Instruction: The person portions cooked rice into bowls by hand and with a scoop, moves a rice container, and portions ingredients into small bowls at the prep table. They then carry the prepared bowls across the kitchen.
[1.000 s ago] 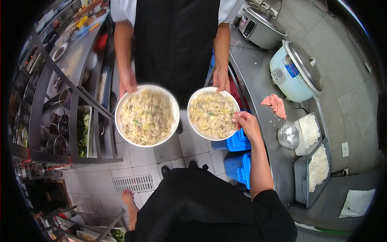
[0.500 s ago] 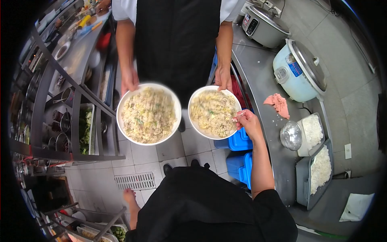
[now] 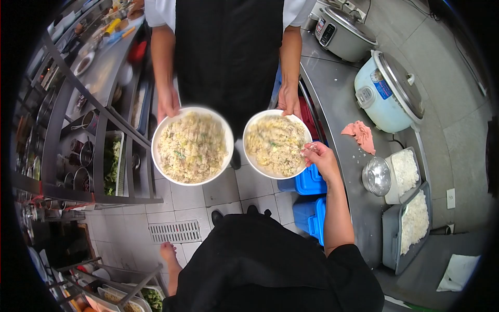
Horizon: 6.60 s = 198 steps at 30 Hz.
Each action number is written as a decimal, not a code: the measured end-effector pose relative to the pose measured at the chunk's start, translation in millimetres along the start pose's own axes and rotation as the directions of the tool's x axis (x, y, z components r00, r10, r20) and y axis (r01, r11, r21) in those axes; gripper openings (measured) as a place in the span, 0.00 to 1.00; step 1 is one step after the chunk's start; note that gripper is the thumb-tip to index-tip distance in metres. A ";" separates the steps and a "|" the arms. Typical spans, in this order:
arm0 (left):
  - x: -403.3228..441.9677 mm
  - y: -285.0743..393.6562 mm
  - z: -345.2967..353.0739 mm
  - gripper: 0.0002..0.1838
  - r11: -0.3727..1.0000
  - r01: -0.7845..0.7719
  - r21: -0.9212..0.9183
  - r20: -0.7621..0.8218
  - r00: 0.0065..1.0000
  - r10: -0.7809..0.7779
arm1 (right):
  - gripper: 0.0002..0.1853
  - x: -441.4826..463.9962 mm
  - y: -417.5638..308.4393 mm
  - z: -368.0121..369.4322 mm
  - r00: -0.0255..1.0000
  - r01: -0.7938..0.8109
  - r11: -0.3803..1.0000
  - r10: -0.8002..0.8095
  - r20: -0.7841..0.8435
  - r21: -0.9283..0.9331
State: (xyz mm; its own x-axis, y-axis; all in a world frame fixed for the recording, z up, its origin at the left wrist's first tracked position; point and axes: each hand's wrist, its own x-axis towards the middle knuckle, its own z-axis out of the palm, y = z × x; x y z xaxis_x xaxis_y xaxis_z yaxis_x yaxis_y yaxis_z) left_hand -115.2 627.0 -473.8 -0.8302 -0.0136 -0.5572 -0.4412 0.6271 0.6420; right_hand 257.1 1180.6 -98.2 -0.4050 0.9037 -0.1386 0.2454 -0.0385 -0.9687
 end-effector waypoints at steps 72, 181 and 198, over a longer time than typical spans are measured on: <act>-383.7 -450.6 -131.2 0.13 0.754 0.271 -0.599 -0.406 0.708 -0.577 | 0.23 -201.0 342.4 176.1 0.517 0.714 0.206 0.490 0.702 -0.669; -765.8 -1048.4 -556.4 0.19 -0.032 0.112 -0.993 0.062 0.269 -0.961 | 0.14 -1095.3 -29.4 888.0 0.164 0.975 0.220 -0.729 0.664 0.001; -710.2 -1131.2 -753.1 0.19 0.471 0.472 -0.746 -0.192 0.525 -0.829 | 0.17 -1234.5 158.7 892.9 0.311 0.935 0.329 -0.570 0.761 -0.136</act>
State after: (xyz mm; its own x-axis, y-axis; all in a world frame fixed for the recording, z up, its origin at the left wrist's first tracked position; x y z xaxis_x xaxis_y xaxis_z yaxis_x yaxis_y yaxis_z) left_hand 716.9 -659.3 -407.6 -0.1350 -0.6766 -0.7238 -0.8534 -0.2918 0.4320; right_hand 9.6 -321.9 -265.0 -0.9359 -0.0209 0.3517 -0.1777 0.8901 -0.4198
